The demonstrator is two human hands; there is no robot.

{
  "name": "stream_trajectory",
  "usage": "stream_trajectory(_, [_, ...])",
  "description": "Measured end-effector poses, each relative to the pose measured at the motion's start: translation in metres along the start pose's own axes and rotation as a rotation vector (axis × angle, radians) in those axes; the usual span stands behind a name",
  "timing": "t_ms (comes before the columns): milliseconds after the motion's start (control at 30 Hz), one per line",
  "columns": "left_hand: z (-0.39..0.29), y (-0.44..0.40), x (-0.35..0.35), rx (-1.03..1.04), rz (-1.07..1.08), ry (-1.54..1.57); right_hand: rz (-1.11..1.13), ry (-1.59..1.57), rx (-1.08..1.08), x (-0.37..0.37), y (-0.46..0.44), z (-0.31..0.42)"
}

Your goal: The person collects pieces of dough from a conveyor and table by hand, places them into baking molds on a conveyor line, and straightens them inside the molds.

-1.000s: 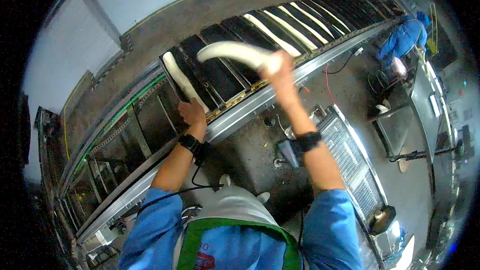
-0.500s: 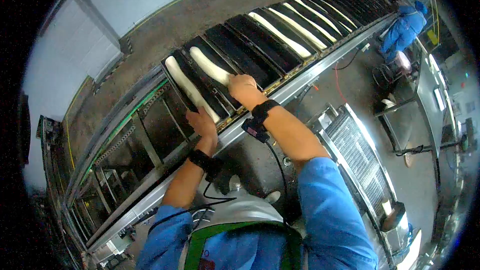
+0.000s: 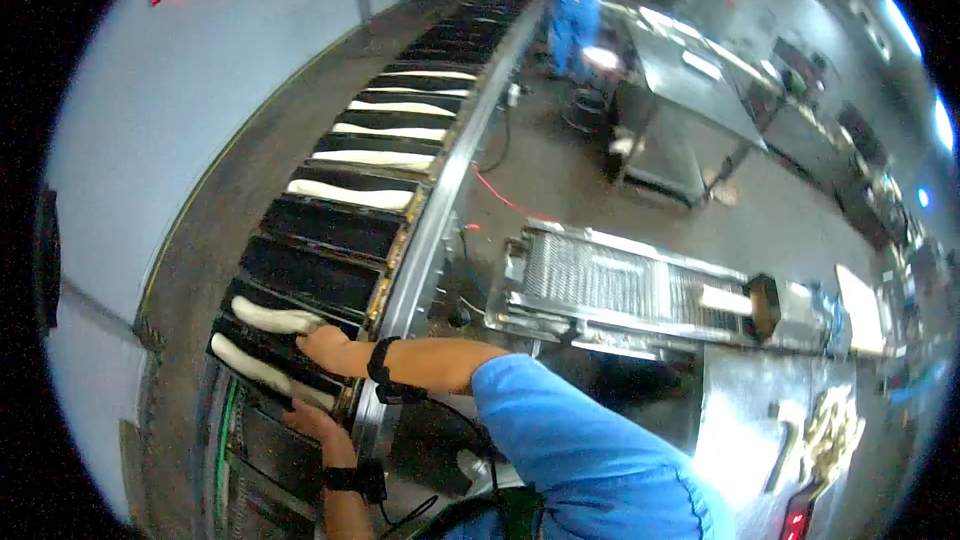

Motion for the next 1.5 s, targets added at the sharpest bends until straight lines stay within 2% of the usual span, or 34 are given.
stream_trajectory(33, [-0.002, 0.001, 0.001, 0.030, 0.027, -0.035, -0.027, -0.066, -0.024, 0.009, 0.004, -0.003])
stream_trajectory(100, [-0.032, 0.035, -0.013, -0.021, 0.103, 0.293, 0.033, -0.105, -0.092, -0.034, 0.061, -0.011])
stream_trajectory(133, [0.011, -0.011, -0.001, 0.007, 0.125, 0.239, -0.154, -0.054, -0.094, -0.050, 0.086, -0.025])
stream_trajectory(200, [0.027, -0.030, -0.007, 0.025, 0.214, 0.259, -0.270, -0.001, -0.019, -0.053, 0.144, -0.087])
stream_trajectory(267, [0.033, -0.033, -0.013, -0.030, 0.273, 0.288, -0.037, 0.066, 0.408, -0.061, 0.225, -0.172])
stream_trajectory(300, [0.007, 0.002, -0.025, -0.074, 0.290, 0.311, 0.014, 0.026, 0.474, -0.043, 0.268, -0.225])
stream_trajectory(333, [-0.020, 0.038, -0.037, -0.119, 0.306, 0.333, -0.031, 0.022, 0.694, -0.037, 0.331, -0.267])
stream_trajectory(367, [-0.015, 0.004, -0.038, -0.040, 0.263, 0.112, -0.040, 0.146, 0.754, -0.038, 0.387, -0.305])
stream_trajectory(400, [-0.011, -0.031, -0.040, 0.027, 0.206, -0.114, 0.119, 0.058, 1.099, -0.038, 0.440, -0.341])
stream_trajectory(467, [-0.024, -0.039, -0.041, 0.269, 0.256, -0.090, 0.142, 0.336, 1.233, -0.020, 0.535, -0.388])
stream_trajectory(500, [-0.043, -0.026, -0.039, 0.385, 0.338, 0.084, 0.457, 0.470, 1.348, -0.002, 0.574, -0.415])
stream_trajectory(533, [-0.051, -0.008, -0.040, 0.276, 0.265, 0.208, 0.031, 0.336, 1.194, -0.013, 0.593, -0.411])
stream_trajectory(567, [-0.061, 0.010, -0.039, 0.122, 0.260, 0.055, -0.141, 0.114, 1.214, 0.010, 0.619, -0.442])
stream_trajectory(600, [-0.021, -0.052, -0.022, 0.310, 0.288, 0.181, -0.038, 0.144, 1.273, -0.019, 0.599, -0.414])
stream_trajectory(633, [-0.085, 0.015, -0.022, 0.385, 0.256, -0.167, -0.063, 0.257, 1.186, 0.016, 0.623, -0.461])
stream_trajectory(667, [-0.068, -0.013, -0.016, 0.637, 0.203, -0.248, -0.067, 0.246, 1.043, 0.022, 0.617, -0.477])
stream_trajectory(700, [-0.077, 0.000, -0.015, 0.543, 0.277, -0.335, -0.040, 0.126, 1.068, 0.001, 0.604, -0.467])
stream_trajectory(733, [-0.089, 0.017, -0.020, 0.485, 0.266, -0.381, -0.165, 0.171, 1.018, -0.024, 0.597, -0.454])
stream_trajectory(767, [-0.095, 0.025, -0.025, 0.428, 0.271, -0.420, -0.245, -0.192, 0.971, -0.086, 0.555, -0.405])
stream_trajectory(833, [-0.084, 0.018, -0.021, 0.323, 0.341, -0.365, -0.286, -0.247, 1.079, -0.114, 0.567, -0.416])
stream_trajectory(900, [-0.069, -0.002, -0.021, 0.318, 0.398, -0.365, -0.524, -0.524, 0.782, -0.188, 0.536, -0.366])
stream_trajectory(967, [-0.082, 0.010, -0.022, 0.312, 0.396, -0.327, -0.803, -0.643, 0.657, -0.252, 0.492, -0.301])
stream_trajectory(1033, [-0.089, 0.016, -0.023, 0.261, 0.431, -0.289, -0.903, -0.747, 0.525, -0.281, 0.456, -0.265])
stream_trajectory(1067, [-0.090, 0.016, -0.023, 0.266, 0.431, -0.260, -0.849, -0.609, 0.518, -0.296, 0.433, -0.242])
stream_trajectory(1100, [-0.093, 0.015, -0.024, 0.273, 0.432, -0.232, -0.924, -0.621, 0.400, -0.305, 0.408, -0.221])
stream_trajectory(1133, [-0.090, 0.009, -0.022, 0.267, 0.432, -0.227, -1.012, -0.805, 0.295, -0.301, 0.385, -0.222])
stream_trajectory(1200, [-0.094, 0.005, -0.011, 0.621, 0.531, -0.415, -0.907, -0.711, 0.130, -0.304, 0.319, -0.200])
stream_trajectory(1233, [-0.098, 0.015, -0.016, 0.613, 0.528, -0.414, -0.853, -0.734, 0.020, -0.306, 0.281, -0.178])
stream_trajectory(1300, [-0.112, 0.057, -0.019, 0.757, 0.519, -0.895, -0.830, -0.832, -0.144, -0.285, 0.215, -0.140])
stream_trajectory(1333, [-0.113, 0.062, -0.022, 0.743, 0.518, -0.899, -0.811, -0.882, -0.226, -0.275, 0.181, -0.122])
stream_trajectory(1400, [-0.116, 0.077, -0.016, 0.879, 0.567, -0.902, -0.539, -0.960, -0.392, -0.222, 0.117, -0.096])
stream_trajectory(1433, [-0.115, 0.076, -0.013, 0.869, 0.573, -0.907, -0.482, -0.684, -0.457, -0.183, 0.089, -0.091])
stream_trajectory(1467, [-0.115, 0.072, -0.010, 0.844, 0.588, -0.897, -0.291, -0.464, -0.306, -0.139, 0.078, -0.095])
stream_trajectory(1500, [-0.116, 0.071, -0.006, 0.824, 0.601, -0.887, -0.162, -0.336, -0.292, -0.112, 0.076, -0.103])
Point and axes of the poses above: each hand's wrist, its own y-axis away from the middle knuckle, its own x-axis out of the palm, z = x × y, the point moved 6 cm from there along -y, towards the middle knuckle, and after that the axes turned 3 degrees about z, right-handed, at the moved point
